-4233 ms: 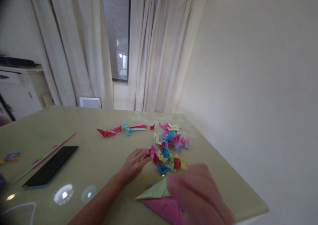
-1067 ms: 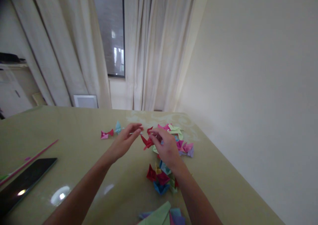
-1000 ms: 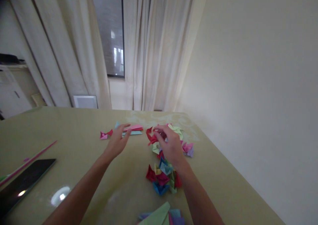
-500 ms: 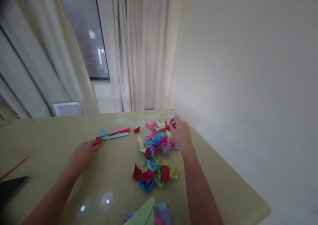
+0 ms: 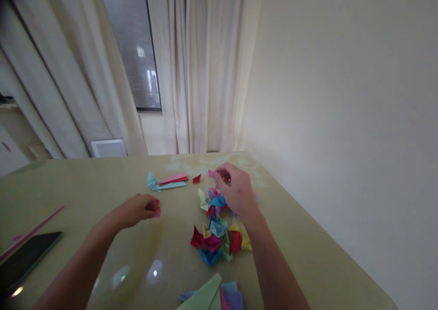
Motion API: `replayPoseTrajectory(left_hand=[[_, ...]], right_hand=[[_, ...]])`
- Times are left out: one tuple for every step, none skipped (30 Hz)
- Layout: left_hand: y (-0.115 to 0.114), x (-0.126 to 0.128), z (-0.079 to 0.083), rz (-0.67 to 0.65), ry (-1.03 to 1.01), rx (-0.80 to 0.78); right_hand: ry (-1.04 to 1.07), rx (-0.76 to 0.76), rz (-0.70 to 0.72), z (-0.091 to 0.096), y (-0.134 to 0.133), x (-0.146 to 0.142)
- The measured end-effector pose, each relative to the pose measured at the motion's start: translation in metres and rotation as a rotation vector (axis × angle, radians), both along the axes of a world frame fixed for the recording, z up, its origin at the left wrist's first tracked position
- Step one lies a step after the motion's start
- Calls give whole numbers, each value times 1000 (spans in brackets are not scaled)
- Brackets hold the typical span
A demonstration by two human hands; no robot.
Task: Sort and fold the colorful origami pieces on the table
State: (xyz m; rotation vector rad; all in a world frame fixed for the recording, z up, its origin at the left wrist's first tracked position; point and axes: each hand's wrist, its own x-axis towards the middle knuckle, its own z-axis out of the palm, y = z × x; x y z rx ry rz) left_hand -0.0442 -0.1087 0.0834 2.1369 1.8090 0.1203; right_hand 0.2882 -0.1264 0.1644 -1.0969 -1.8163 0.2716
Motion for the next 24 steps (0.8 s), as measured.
replayPoseTrajectory(left_hand=[[-5, 7, 12, -54, -98, 4], [-11, 15, 24, -116, -237, 7], [-18, 24, 36, -182, -397, 10], [-24, 33, 46, -229, -543, 24], [-31, 43, 55, -255, -659, 46], [-37, 51, 62, -267, -736, 80], [-41, 58, 67, -268, -785, 116], [-45, 63, 70, -269, -818, 146], [-47, 67, 71, -275, -848, 165], [-48, 68, 72, -283, -883, 168], [-47, 68, 71, -289, -921, 156], [-44, 66, 69, -289, -953, 136], [-40, 62, 66, -279, -968, 119], [-34, 57, 61, -251, -952, 119], [-28, 51, 53, -204, -897, 141], [-20, 44, 44, -136, -794, 180], [-13, 37, 32, -47, -651, 230], [-5, 29, 19, 53, -468, 274], [1, 22, 5, 168, -265, 291], [6, 16, -9, 252, -97, 271], [10, 10, -21, 273, 13, 225], [14, 5, -32, 264, 75, 183], [16, 0, -39, 230, 96, 145], [18, -3, -44, 186, 90, 120]], right_hand=[[-5, -29, 79, -1, -4, -8], [-12, -57, 158, -3, -8, -16], [-21, -84, 231, -5, -11, -24], [-32, -107, 292, -7, -14, -31], [-38, -125, 337, -8, -16, -37], [-37, -134, 365, -10, -18, -42], [-37, -137, 384, -10, -19, -46], [-34, -131, 390, -10, -20, -48], [-28, -115, 383, -9, -21, -48], [-27, -97, 366, -6, -22, -47], [-34, -81, 344, -3, -23, -44], [-52, -75, 324, 1, -24, -40], [-77, -79, 310, 5, -25, -34], [-108, -90, 303, 10, -27, -28], [-144, -111, 303, 15, -29, -21], [-177, -137, 310, 18, -31, -13], [-201, -165, 319, 21, -33, -7], [-216, -192, 327, 23, -35, 0], [-226, -217, 330, 25, -36, 5], [-234, -240, 330, 25, -37, 10], [-243, -260, 328, 25, -38, 13], [-251, -276, 328, 25, -39, 15], [-258, -289, 328, 25, -39, 17], [-255, -298, 326, 24, -39, 18]])
